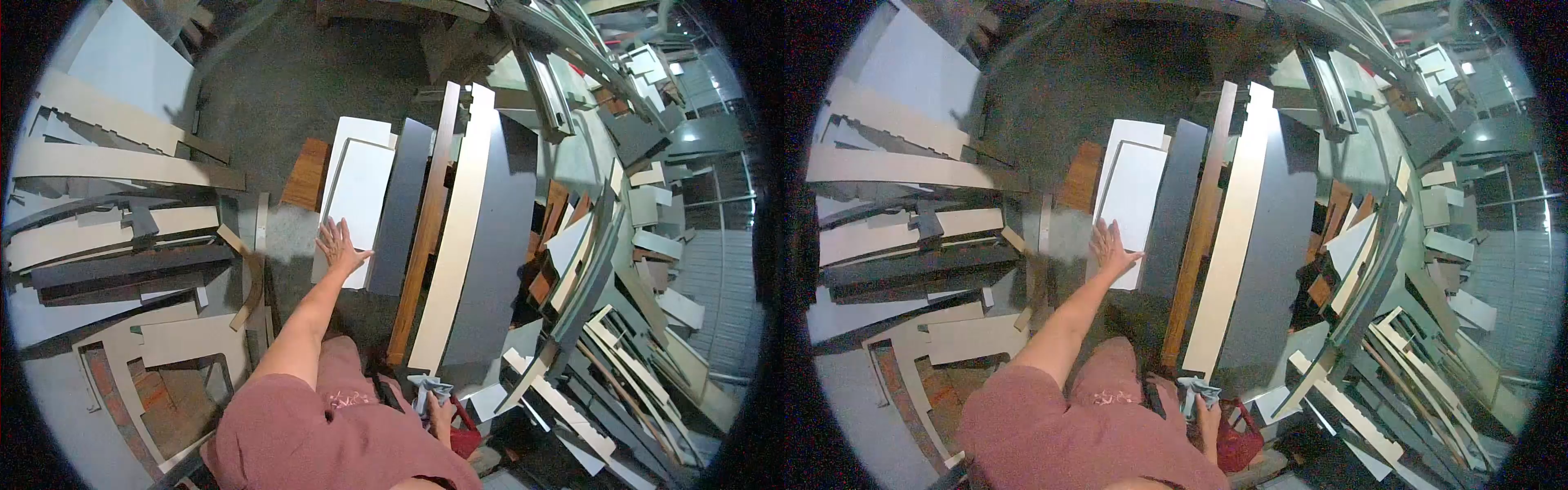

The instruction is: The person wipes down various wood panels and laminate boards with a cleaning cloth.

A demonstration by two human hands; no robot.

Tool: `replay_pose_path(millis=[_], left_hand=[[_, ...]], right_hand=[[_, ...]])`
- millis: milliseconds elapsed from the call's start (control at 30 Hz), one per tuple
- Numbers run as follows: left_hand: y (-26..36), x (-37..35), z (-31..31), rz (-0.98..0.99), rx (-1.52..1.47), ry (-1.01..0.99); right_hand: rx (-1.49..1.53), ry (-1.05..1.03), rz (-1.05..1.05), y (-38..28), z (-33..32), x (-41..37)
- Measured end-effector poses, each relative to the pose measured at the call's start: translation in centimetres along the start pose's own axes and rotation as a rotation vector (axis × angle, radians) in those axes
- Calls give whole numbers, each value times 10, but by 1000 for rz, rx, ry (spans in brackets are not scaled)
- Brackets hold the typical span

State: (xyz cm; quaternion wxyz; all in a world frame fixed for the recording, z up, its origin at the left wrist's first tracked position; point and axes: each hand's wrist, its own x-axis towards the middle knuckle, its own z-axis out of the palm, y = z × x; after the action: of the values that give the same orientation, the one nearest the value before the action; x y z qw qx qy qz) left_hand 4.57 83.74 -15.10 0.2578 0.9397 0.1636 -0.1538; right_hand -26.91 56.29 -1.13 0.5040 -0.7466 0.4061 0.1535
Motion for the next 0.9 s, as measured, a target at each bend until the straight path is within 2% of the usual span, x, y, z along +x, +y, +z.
replay_pose_path(millis=[33,67,167,200,300,500,600,633,700,733,800,833,900], left_hand=[[0,0,3,-5,-6,6],[-1,2,7,2,35,-4],[1,6,6,-6,67,-19],[1,5,6,-16,67,-32],[-6,7,2,-21,76,-22],[-62,10,-14,-107,59,5],[-75,3,-37,-131,-253,-69],[-86,12,-25,-132,-250,-63],[-111,40,23,-84,-492,232],[-113,53,38,-78,-492,236],[-111,77,53,-370,-607,665],[-110,81,51,-359,-614,667],[-112,84,48,-661,-1508,525]], right_hand=[[-83,7,-23,-14,2,-4],[37,13,11,-54,12,-21],[-22,-28,-113,-32,9,-11],[-148,-11,-94,0,2,3],[-141,-2,-44,15,-1,11],[-245,19,-23,-26,1,-9],[-133,-7,-17,-33,8,-14],[-130,-12,-20,-36,10,-15],[-398,22,8,-44,14,-16],[-393,24,4,-52,16,-19],[-434,-1,15,-67,21,-22],[-426,6,9,-56,20,-16],[-361,-57,-2,-28,13,-2]])
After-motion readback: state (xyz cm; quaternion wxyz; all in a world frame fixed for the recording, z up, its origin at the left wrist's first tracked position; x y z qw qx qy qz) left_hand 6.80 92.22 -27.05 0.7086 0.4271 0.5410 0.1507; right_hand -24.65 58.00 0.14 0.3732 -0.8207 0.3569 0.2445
